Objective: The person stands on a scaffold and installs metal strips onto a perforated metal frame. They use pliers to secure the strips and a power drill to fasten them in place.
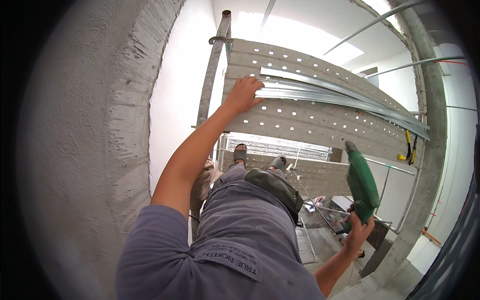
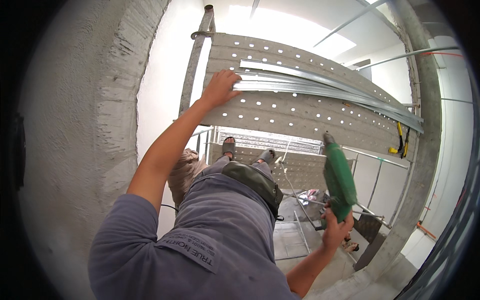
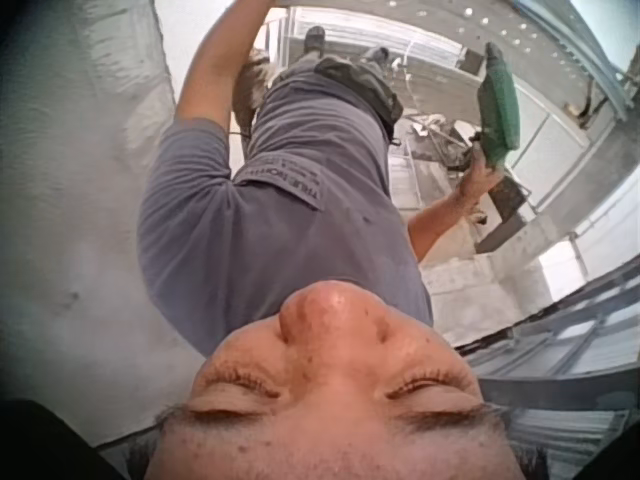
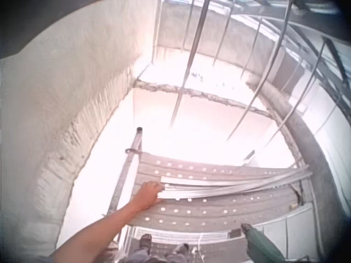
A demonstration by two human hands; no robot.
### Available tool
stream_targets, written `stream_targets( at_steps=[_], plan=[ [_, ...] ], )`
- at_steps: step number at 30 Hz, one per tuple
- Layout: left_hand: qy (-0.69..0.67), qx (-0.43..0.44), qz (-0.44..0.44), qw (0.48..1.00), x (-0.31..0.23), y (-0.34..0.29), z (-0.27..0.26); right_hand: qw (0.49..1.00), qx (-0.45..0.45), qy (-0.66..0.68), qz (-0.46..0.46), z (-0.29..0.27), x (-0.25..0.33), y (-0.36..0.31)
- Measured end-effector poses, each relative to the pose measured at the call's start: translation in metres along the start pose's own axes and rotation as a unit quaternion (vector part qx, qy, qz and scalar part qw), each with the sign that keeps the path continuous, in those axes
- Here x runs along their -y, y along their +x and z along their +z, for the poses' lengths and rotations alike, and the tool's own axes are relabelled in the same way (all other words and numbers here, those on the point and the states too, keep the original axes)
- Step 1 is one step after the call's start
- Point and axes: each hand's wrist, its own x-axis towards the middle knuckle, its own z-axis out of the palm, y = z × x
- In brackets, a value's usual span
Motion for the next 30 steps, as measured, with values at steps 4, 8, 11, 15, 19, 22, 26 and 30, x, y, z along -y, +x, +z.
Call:
stream_targets(
  at_steps=[4, 8, 11, 15, 19, 22, 26, 30],
  plan=[
    [-0.053, -0.001, -0.036, 0.998, -0.007, -0.062, 0.001, 0.996, 0.070, -0.045, 0.034, 0.049, 0.003, -0.010],
    [-0.072, -0.019, -0.046, 0.996, -0.018, -0.093, 0.007, 0.978, 0.179, -0.107, 0.001, 0.084, 0.007, -0.008],
    [-0.079, -0.040, -0.053, 0.995, -0.020, -0.101, 0.013, 0.968, 0.227, -0.107, -0.015, 0.109, 0.018, -0.009],
    [-0.084, -0.038, -0.051, 0.994, -0.014, -0.105, 0.019, 0.961, 0.250, -0.114, -0.029, 0.133, 0.024, -0.008],
    [-0.094, -0.028, -0.048, 0.994, -0.009, -0.107, 0.019, 0.958, 0.258, -0.124, -0.008, 0.156, 0.033, -0.005],
    [-0.104, -0.021, -0.037, 0.994, -0.008, -0.109, 0.016, 0.956, 0.258, -0.138, -0.017, 0.171, 0.031, -0.002],
    [-0.130, -0.036, -0.050, 0.990, -0.005, -0.111, 0.015, 0.953, 0.266, -0.143, -0.026, 0.191, 0.035, 0.004],
    [-0.136, -0.033, -0.048, 0.989, -0.003, -0.111, 0.015, 0.952, 0.267, -0.151, -0.023, 0.211, 0.034, 0.006]
  ],
)
